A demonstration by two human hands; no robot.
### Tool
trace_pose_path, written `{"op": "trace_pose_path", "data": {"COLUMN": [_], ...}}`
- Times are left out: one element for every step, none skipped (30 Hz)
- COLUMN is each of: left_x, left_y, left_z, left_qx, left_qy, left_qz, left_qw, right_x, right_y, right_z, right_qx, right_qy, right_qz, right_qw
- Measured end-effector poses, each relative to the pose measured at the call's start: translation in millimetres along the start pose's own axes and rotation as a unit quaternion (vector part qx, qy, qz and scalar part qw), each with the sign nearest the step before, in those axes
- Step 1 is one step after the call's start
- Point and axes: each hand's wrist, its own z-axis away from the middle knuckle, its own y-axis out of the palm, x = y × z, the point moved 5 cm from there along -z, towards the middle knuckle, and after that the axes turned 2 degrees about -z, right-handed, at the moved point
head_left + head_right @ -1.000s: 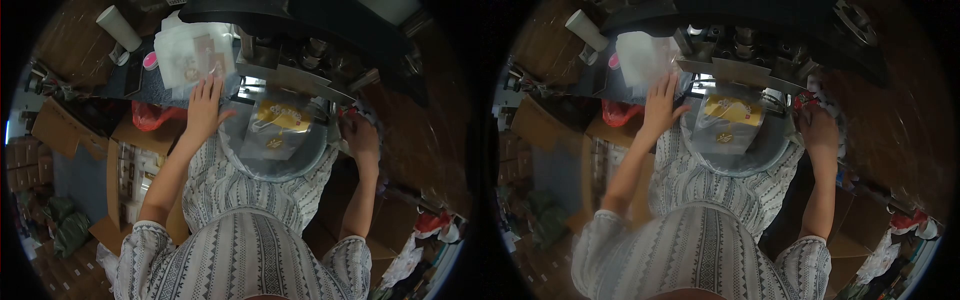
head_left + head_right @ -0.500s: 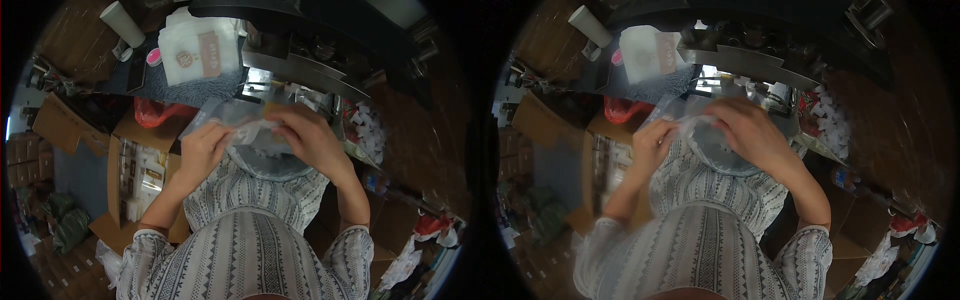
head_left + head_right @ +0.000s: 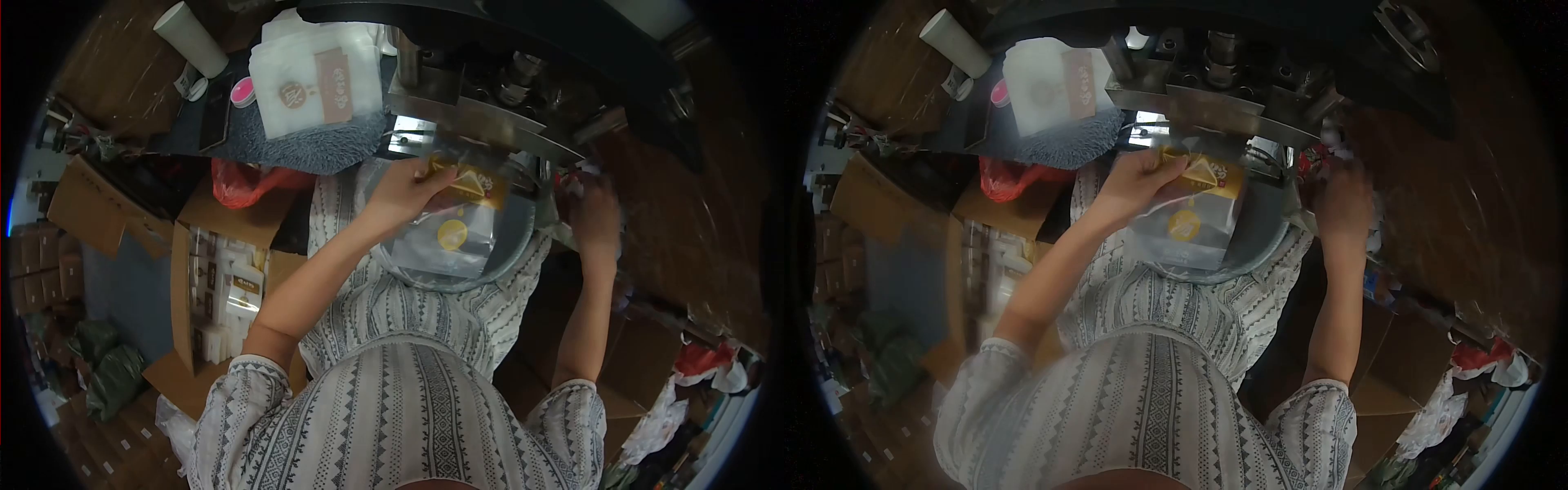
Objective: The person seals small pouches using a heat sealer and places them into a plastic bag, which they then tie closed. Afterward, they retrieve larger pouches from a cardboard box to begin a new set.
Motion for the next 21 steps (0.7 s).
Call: {"op": "trace_pose_path", "data": {"left_x": [-5,-37,-63,-58,-48,-38,-29,-27,-29,-30,-30,-31,-32,-35,-39,-46,-53,-56,-58,-59,-56], "left_y": [-9,-38,-58,-78,-91,-94,-79,-80,-88,-93,-92,-97,-101,-91,-73,-57,-47,-44,-38,-33,-31], "left_z": [-2,-3,9,6,3,-5,10,21,33,44,55,64,74,82,90,99,104,107,108,108,107], "left_qx": [0.002,-0.159,-0.308,-0.309,-0.326,-0.330,-0.304,-0.304,-0.293,-0.278,-0.276,-0.294,-0.311,-0.311,-0.309,-0.306,-0.289,-0.289,-0.257,-0.223,-0.222], "left_qy": [0.000,0.174,0.326,0.321,0.316,0.301,0.355,0.356,0.326,0.293,0.291,0.269,0.245,0.245,0.283,0.321,0.315,0.315,0.343,0.370,0.370], "left_qz": [-0.002,-0.186,-0.351,-0.353,-0.536,-0.694,-0.695,-0.696,-0.673,-0.647,-0.646,-0.591,-0.533,-0.534,-0.520,-0.504,-0.503,-0.503,-0.506,-0.508,-0.508], "left_qw": [1.000,0.954,0.822,0.823,0.711,0.565,0.547,0.545,0.596,0.647,0.650,0.702,0.748,0.747,0.744,0.741,0.751,0.751,0.748,0.745,0.745], "right_x": [-6,-9,-12,-13,-14,-13,-12,-10,-6,-1,8,26,45,64,90,109,118,130,140,140,142], "right_y": [8,8,10,14,15,13,12,7,-3,-13,-23,-28,-30,-28,-25,-23,-20,-24,-28,-27,-22], "right_z": [-4,-7,-9,-7,-4,-4,-6,-5,-1,4,5,5,6,6,7,8,7,6,9,10,11], "right_qx": [0.012,0.007,0.028,0.054,0.058,0.055,0.050,0.048,0.038,0.029,0.033,0.067,0.101,0.100,0.123,0.144,0.143,0.085,0.026,0.026,0.083], "right_qy": [-0.004,-0.005,0.018,0.042,0.042,0.027,0.011,0.011,0.012,0.015,0.016,0.014,0.012,0.011,-0.031,-0.073,-0.074,-0.178,-0.278,-0.277,-0.272], "right_qz": [0.064,0.065,0.029,-0.007,-0.009,-0.026,-0.043,-0.045,-0.085,-0.123,-0.121,-0.208,-0.294,-0.296,-0.346,-0.394,-0.396,-0.336,-0.271,-0.270,-0.317], "right_qw": [0.998,0.998,0.999,0.998,0.997,0.998,0.998,0.998,0.996,0.992,0.992,0.976,0.950,0.950,0.930,0.905,0.904,0.921,0.921,0.922,0.905]}}
